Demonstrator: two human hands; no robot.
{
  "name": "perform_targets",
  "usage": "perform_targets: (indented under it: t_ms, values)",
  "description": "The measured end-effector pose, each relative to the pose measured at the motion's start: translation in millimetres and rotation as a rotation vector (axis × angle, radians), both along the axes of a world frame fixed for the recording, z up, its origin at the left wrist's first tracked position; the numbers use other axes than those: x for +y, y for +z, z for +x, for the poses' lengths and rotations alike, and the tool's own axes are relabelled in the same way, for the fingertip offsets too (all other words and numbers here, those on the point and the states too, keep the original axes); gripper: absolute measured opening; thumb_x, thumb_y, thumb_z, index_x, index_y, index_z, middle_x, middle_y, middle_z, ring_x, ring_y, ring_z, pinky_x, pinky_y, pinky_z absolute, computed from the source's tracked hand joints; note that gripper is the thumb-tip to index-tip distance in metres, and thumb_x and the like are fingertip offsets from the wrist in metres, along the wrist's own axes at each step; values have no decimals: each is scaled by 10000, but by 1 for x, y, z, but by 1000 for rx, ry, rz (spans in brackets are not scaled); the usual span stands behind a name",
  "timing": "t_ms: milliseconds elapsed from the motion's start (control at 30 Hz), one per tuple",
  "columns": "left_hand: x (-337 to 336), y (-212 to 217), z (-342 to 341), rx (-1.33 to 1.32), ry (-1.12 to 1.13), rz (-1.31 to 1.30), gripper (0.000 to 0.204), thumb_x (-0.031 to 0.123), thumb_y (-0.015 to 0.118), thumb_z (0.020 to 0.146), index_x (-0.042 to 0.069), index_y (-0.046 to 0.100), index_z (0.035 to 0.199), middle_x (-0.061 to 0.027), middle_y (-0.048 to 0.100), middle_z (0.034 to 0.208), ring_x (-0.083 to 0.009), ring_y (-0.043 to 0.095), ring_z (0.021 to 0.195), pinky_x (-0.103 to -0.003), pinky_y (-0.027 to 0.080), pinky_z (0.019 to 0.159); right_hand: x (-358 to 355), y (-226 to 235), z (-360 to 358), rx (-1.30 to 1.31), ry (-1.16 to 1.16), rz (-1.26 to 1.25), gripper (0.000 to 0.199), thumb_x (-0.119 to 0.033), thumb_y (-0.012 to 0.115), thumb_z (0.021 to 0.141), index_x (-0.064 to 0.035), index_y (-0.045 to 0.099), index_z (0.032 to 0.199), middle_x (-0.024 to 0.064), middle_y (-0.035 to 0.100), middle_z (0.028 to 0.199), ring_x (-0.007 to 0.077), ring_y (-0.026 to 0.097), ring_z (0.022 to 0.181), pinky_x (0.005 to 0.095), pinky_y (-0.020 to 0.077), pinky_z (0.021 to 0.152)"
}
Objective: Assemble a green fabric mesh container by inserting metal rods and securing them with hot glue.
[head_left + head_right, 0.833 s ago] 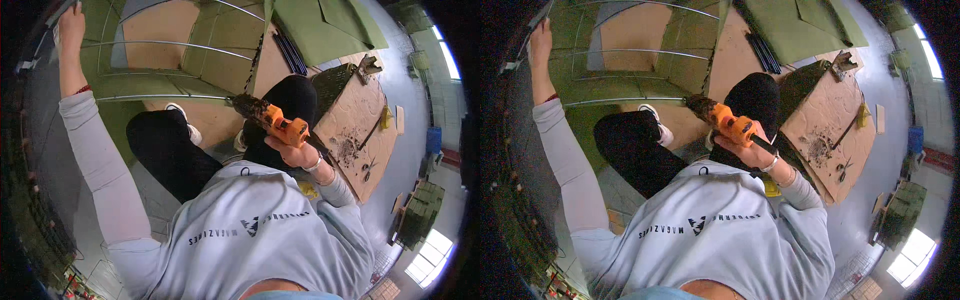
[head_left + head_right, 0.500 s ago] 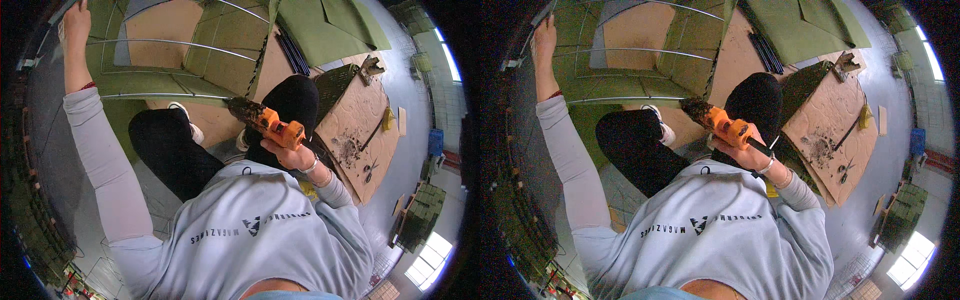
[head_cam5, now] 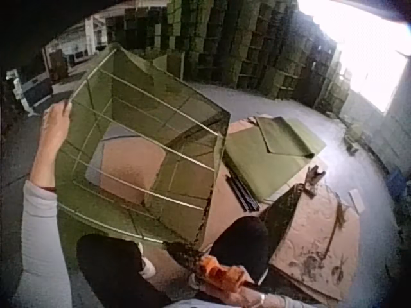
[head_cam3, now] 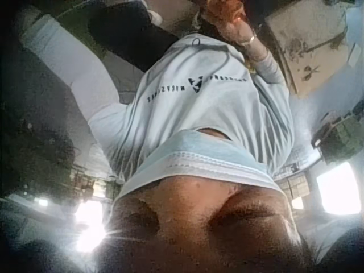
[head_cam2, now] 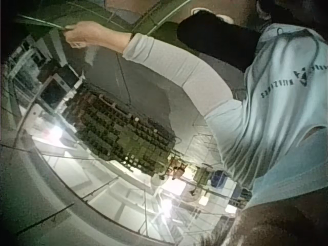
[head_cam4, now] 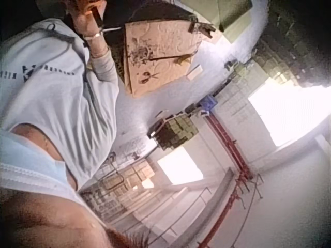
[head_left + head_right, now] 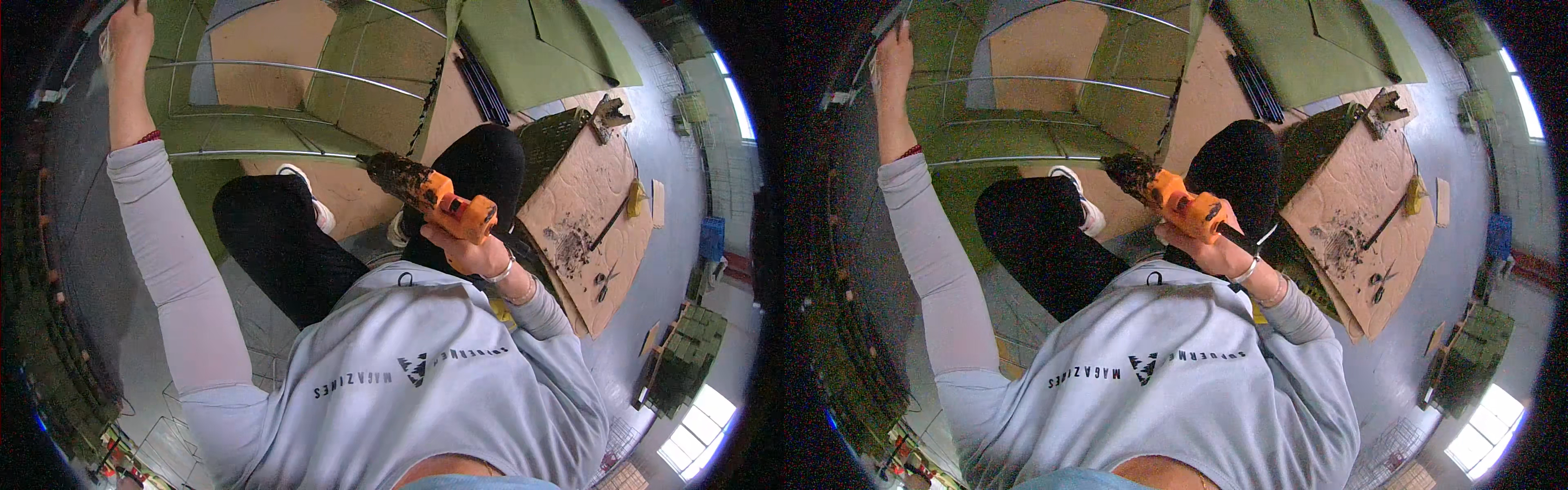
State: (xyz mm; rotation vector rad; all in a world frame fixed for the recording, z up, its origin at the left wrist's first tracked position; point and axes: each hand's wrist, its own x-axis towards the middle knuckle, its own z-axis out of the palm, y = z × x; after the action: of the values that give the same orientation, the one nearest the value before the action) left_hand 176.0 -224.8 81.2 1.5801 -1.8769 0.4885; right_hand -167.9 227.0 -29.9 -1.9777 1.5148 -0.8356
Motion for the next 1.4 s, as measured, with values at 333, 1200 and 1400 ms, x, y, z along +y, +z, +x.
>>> perform_targets:
  t_ms: [333,1200,1400]
  values:
    - [88,32,-68,213,-263,109,388,195,383,1024,-160,521,1096,-351,528,1105,-449,522,1099,-526,388,990,-1,-10,3,-53,-26,50,316,-293,685,840,-34,631,1014,134,652,887,322,629,797,369,503,685]
    - [79,12,-57,100,-56,-104,359,292,447,995,-18,583,1115,-262,597,1109,-440,555,1048,-506,444,875,-20,2,24,-284,-48,200,315,-262,702,836,-32,625,1038,128,663,860,300,646,778,337,518,686]
    - [63,16,-46,42,15,-56,349,293,445,994,-7,590,1099,-253,610,1080,-431,569,1025,-501,455,849,-23,5,29,-375,-50,233,306,-280,697,840,-37,640,1016,119,667,876,282,650,782,339,514,695]
